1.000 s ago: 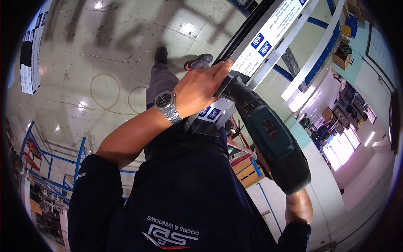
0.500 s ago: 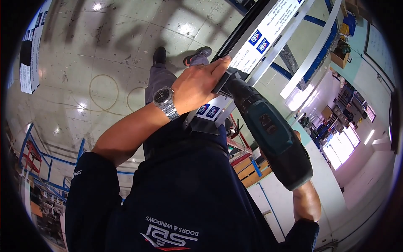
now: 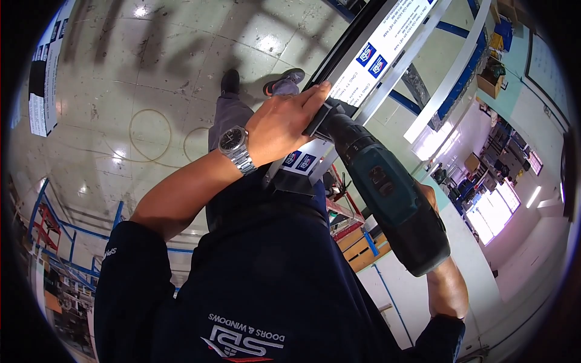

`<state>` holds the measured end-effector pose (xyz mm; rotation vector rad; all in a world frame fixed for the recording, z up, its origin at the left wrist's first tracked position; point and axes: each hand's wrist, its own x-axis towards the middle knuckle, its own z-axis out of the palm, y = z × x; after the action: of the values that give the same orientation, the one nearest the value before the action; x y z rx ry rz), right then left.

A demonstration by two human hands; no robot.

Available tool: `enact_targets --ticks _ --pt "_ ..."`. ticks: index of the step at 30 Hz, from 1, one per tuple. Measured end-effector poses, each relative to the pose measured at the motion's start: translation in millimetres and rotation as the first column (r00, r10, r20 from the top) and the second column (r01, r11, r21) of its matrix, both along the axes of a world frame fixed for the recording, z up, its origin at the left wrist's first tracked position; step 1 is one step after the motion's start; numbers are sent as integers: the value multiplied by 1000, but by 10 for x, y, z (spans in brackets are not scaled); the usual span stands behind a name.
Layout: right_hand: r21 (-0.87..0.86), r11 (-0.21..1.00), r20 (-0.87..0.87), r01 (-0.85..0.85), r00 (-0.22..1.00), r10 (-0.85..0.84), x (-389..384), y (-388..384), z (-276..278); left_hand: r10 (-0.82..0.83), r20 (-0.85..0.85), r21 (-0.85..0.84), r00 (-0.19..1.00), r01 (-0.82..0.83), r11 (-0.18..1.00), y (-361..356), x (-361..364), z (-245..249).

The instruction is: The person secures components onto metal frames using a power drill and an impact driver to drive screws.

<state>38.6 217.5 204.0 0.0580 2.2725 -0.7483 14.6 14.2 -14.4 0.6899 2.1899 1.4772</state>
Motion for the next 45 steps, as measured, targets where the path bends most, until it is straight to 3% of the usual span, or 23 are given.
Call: enact_targets --ticks 2,12,17,20,27,32,42,45 --pt "-14 995 110 96 989 -93 -11 13 -16 5 -5 5 1000 -5 1000 2 5 -10" --pt "-41 993 116 107 988 -102 -9 81 -66 17 -18 -12 1000 -17 1000 15 7 -13" --pt "39 999 104 28 994 -31 35 154 -92 20 -34 9 999 -20 1000 13 3 -31" --pt "3 1000 81 -7 997 7 2 133 -82 4 -15 -4 1000 -4 1000 9 -3 -29" --pt "-47 995 118 86 990 -80 -17 156 -81 8 1 -21 1000 -8 1000 15 8 -21" --pt "10 997 170 76 982 -77 -86 119 -41 2 9 -37 1000 -2 999 17 -1 -3" --pt "-76 991 156 107 983 -94 -104 172 -45 -1 12 -56 1000 1 998 17 24 -10" --pt "-78 995 67 64 996 -59 -15 100 29 0 26 -30 1000 0 1000 -2 22 -1"
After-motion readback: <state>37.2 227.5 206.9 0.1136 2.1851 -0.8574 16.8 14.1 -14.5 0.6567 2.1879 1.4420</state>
